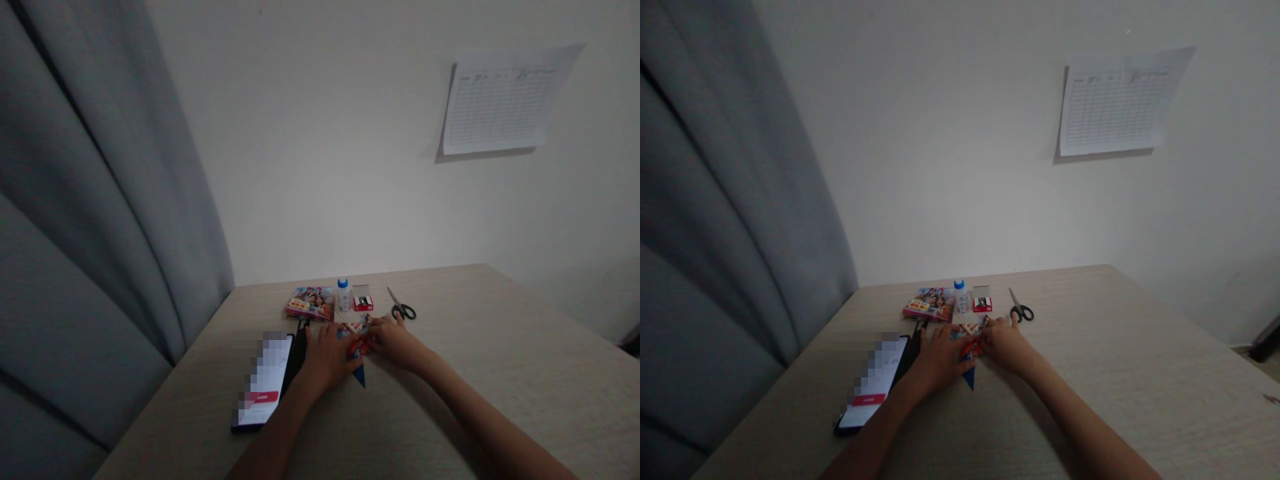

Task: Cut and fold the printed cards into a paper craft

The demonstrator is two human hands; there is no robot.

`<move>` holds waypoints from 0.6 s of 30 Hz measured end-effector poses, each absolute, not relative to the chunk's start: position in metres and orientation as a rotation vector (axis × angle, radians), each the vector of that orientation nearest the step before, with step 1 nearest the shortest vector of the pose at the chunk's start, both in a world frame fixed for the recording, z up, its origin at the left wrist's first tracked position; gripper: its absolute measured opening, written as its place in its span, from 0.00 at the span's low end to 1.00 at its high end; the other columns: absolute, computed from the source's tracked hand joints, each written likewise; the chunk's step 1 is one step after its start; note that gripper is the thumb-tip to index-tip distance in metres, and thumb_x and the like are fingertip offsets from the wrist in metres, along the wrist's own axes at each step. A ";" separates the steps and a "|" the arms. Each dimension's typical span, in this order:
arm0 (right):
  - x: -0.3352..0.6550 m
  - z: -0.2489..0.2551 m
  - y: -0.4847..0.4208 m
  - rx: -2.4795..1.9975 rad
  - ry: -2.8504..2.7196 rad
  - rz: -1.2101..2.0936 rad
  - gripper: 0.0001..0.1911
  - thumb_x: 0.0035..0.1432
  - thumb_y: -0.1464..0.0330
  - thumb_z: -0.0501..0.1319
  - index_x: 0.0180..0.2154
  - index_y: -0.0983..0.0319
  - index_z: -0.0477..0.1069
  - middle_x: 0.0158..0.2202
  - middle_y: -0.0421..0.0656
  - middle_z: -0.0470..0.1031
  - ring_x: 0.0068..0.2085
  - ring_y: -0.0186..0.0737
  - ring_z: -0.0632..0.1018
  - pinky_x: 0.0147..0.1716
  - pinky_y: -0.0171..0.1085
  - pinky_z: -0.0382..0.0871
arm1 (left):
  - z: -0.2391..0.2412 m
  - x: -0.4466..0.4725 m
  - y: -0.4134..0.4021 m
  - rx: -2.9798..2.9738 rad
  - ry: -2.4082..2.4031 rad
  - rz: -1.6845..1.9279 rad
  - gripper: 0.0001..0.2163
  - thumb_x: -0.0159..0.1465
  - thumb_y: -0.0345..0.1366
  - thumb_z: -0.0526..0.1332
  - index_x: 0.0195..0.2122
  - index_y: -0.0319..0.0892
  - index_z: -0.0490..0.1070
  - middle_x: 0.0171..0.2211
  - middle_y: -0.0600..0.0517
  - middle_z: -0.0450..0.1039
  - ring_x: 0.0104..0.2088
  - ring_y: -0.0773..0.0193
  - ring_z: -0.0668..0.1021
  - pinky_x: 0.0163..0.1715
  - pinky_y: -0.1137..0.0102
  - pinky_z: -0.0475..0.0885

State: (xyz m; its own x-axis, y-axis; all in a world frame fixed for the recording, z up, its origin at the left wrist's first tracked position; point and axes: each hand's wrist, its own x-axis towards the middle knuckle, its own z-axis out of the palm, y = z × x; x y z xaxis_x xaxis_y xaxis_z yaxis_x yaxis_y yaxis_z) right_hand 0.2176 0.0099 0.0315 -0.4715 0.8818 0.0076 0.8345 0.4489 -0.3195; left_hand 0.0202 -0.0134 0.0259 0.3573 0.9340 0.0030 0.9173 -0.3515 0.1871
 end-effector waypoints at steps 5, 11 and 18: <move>0.218 0.029 0.010 -1.471 -2.540 0.379 0.13 0.65 0.65 0.55 0.44 0.56 0.78 0.53 0.50 0.74 0.55 0.56 0.72 0.59 0.71 0.41 | 0.025 0.020 -0.012 2.452 1.684 0.147 0.25 0.60 0.57 0.60 0.59 0.64 0.66 0.61 0.44 0.62 0.64 0.41 0.60 0.57 0.28 0.40; 0.219 0.030 0.011 -1.482 -2.523 0.416 0.12 0.65 0.65 0.55 0.42 0.59 0.78 0.51 0.50 0.76 0.54 0.55 0.73 0.60 0.71 0.41 | 0.027 0.020 -0.012 2.434 1.688 0.149 0.28 0.60 0.58 0.59 0.60 0.60 0.65 0.62 0.45 0.61 0.64 0.39 0.60 0.58 0.28 0.42; 0.218 0.031 0.008 -1.499 -2.488 0.431 0.12 0.63 0.68 0.55 0.43 0.61 0.76 0.48 0.52 0.77 0.53 0.54 0.74 0.61 0.68 0.43 | 0.023 0.018 -0.009 2.444 1.671 0.144 0.30 0.60 0.59 0.59 0.63 0.63 0.62 0.62 0.44 0.60 0.65 0.39 0.58 0.58 0.28 0.41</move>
